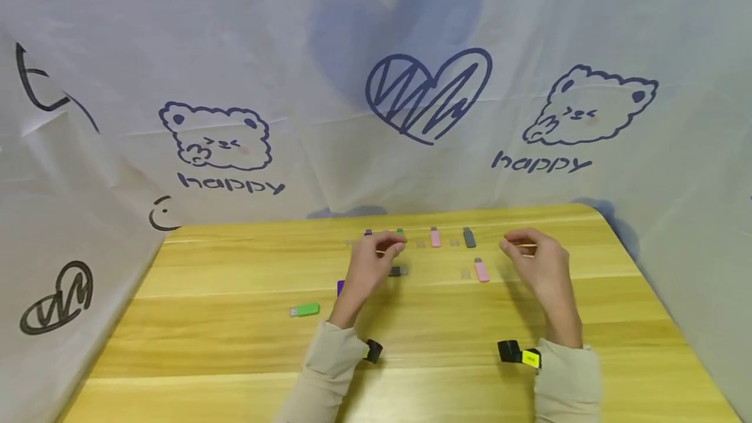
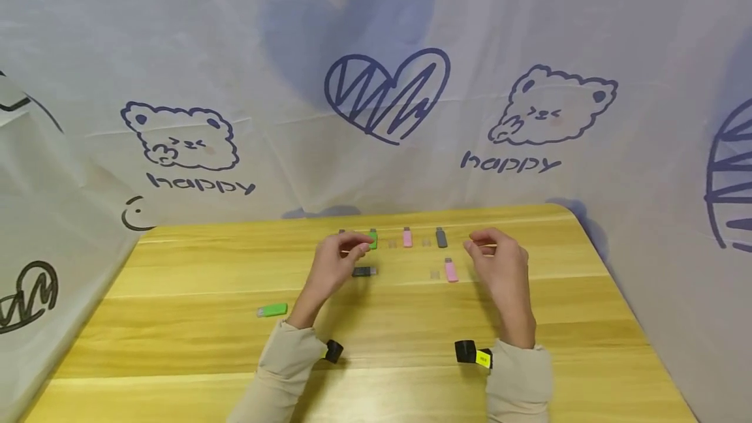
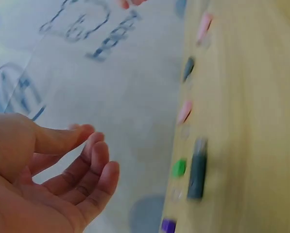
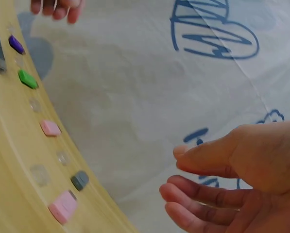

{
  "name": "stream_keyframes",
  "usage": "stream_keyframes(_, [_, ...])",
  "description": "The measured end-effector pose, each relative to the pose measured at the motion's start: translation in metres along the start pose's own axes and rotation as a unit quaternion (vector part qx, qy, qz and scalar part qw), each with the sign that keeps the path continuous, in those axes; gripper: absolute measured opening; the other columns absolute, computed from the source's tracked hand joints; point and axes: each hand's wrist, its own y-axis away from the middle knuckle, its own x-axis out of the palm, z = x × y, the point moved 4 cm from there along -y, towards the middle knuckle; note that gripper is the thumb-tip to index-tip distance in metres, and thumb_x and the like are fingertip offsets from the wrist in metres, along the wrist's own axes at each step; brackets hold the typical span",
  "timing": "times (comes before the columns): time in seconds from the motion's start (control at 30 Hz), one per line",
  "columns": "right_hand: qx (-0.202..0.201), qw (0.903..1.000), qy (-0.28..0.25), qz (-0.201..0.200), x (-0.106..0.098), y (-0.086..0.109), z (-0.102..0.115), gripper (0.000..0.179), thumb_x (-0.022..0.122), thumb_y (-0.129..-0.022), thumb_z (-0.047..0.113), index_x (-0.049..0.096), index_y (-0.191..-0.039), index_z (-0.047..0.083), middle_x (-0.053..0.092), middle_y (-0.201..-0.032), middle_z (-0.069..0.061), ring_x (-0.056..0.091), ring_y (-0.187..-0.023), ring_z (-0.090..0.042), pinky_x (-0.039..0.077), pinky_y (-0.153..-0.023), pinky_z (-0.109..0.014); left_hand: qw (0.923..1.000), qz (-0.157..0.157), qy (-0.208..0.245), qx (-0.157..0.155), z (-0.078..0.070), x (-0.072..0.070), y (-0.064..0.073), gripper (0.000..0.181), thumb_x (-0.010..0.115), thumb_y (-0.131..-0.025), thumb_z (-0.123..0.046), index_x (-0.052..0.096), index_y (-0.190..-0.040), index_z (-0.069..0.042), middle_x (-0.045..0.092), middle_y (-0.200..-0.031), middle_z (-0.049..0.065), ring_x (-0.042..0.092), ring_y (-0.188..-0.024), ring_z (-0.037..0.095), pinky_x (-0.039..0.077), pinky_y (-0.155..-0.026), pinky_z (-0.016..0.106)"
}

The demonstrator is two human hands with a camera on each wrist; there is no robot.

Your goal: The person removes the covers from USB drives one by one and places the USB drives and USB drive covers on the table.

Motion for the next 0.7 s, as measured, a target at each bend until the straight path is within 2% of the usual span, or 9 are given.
stream_keyframes(0.1, [-0.027,0.9996,-0.008,-0.002,0.009,0.000,0.008,0.023,0.072,-0.098,0.013,0.071,-0.115,-0.002,0.072,-0.111,-0.022,0.070,-0.103,-0.038,0.058,-0.087,-0.047,0.9984,-0.055,0.014,0.000,0.006,-0.023,0.006,0.016,0.065,-0.102,-0.010,0.076,-0.113,-0.004,0.074,-0.107,0.011,0.069,-0.097,0.025,0.059,-0.082,0.041])
stream_keyframes(0.23, [-0.056,0.9983,-0.013,-0.004,0.020,0.001,0.016,0.020,0.073,-0.096,0.008,0.071,-0.114,-0.002,0.072,-0.110,-0.021,0.070,-0.102,-0.037,0.058,-0.087,-0.047,0.9949,-0.095,0.030,-0.014,0.013,-0.041,0.011,0.018,0.065,-0.103,-0.013,0.076,-0.115,-0.006,0.075,-0.106,0.011,0.070,-0.098,0.024,0.058,-0.085,0.043])
stream_keyframes(0.47, [-0.087,0.9956,-0.033,0.012,0.039,0.002,0.027,0.024,0.073,-0.093,0.000,0.070,-0.116,-0.006,0.068,-0.115,-0.024,0.068,-0.104,-0.041,0.057,-0.090,-0.053,0.9915,-0.119,0.048,-0.020,0.025,-0.052,0.015,0.017,0.065,-0.102,-0.009,0.075,-0.114,-0.003,0.075,-0.106,0.012,0.070,-0.100,0.028,0.058,-0.087,0.046])
stream_keyframes(0.7, [-0.145,0.9879,-0.005,0.054,0.074,0.007,0.045,0.028,0.077,-0.090,-0.001,0.069,-0.118,-0.003,0.067,-0.115,-0.021,0.065,-0.106,-0.040,0.055,-0.091,-0.056,0.9902,-0.128,0.040,-0.036,0.030,-0.071,0.019,0.018,0.065,-0.102,-0.009,0.074,-0.116,-0.002,0.073,-0.108,0.013,0.069,-0.102,0.030,0.057,-0.089,0.047])
